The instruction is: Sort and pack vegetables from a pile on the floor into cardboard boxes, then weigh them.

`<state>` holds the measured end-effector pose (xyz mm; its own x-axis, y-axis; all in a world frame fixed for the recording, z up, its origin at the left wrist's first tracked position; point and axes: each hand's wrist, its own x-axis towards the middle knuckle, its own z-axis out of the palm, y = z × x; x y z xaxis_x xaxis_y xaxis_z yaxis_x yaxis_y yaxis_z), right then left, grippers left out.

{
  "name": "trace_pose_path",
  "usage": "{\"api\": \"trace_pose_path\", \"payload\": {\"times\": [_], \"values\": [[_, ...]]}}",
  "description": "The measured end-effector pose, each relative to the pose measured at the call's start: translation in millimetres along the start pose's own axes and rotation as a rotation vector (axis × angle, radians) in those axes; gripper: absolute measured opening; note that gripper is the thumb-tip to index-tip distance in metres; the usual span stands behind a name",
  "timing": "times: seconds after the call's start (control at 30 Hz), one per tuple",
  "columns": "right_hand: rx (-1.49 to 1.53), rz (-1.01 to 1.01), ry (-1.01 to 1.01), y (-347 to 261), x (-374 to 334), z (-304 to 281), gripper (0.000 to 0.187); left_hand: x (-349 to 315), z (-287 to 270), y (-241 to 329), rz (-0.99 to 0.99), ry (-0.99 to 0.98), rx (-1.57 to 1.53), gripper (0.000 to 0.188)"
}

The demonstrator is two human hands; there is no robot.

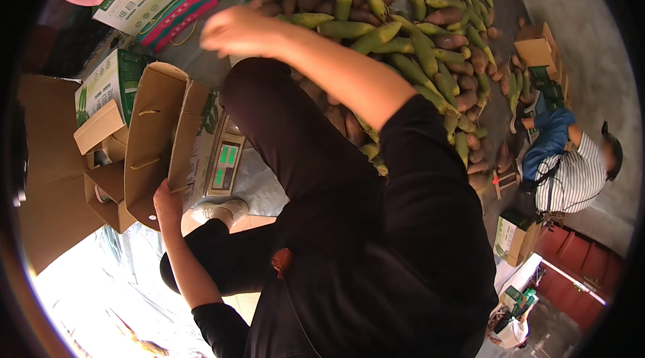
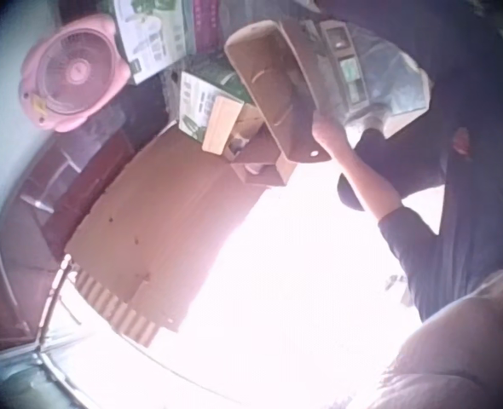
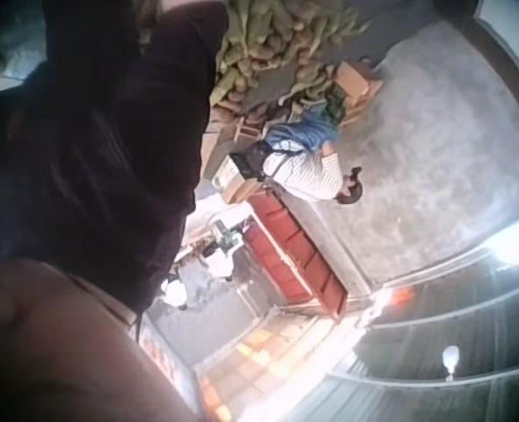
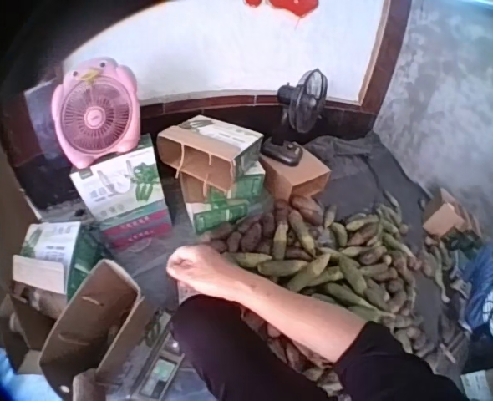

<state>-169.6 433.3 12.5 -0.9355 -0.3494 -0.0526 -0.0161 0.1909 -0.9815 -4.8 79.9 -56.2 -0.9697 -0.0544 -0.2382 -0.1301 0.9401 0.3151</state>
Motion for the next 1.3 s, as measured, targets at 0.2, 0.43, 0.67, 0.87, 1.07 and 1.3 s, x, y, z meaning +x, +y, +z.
{"api": "trace_pose_path", "payload": {"times": [0.2, 0.43, 0.67, 0.87, 1.07, 1.3], "values": [[-0.383, 0.438, 0.339, 172, -99, -115, 0.022, 0, -2, 15, -0.047, -0.007, -0.061, 0.020], [-1.091, 0.739, 0.188, 291, -233, -116, 0.019, 0, 1, 18, -0.044, -0.015, -0.053, 0.022], [-1.404, 0.571, -0.288, 258, -256, -86, 0.030, -1, 3, 15, -0.060, -0.020, -0.046, 0.021], [-1.634, -0.077, -0.895, 258, -259, -85, 0.046, 4, 5, 18, -0.079, -0.021, -0.067, 0.022], [-1.571, -0.280, -1.020, 287, -251, -72, 0.035, -3, 1, 10, -0.049, -0.005, -0.070, 0.026], [-1.520, -0.394, -0.964, 280, -244, -80, 0.023, -3, 5, 24, -0.101, 0.004, -0.011, 0.027]]}}
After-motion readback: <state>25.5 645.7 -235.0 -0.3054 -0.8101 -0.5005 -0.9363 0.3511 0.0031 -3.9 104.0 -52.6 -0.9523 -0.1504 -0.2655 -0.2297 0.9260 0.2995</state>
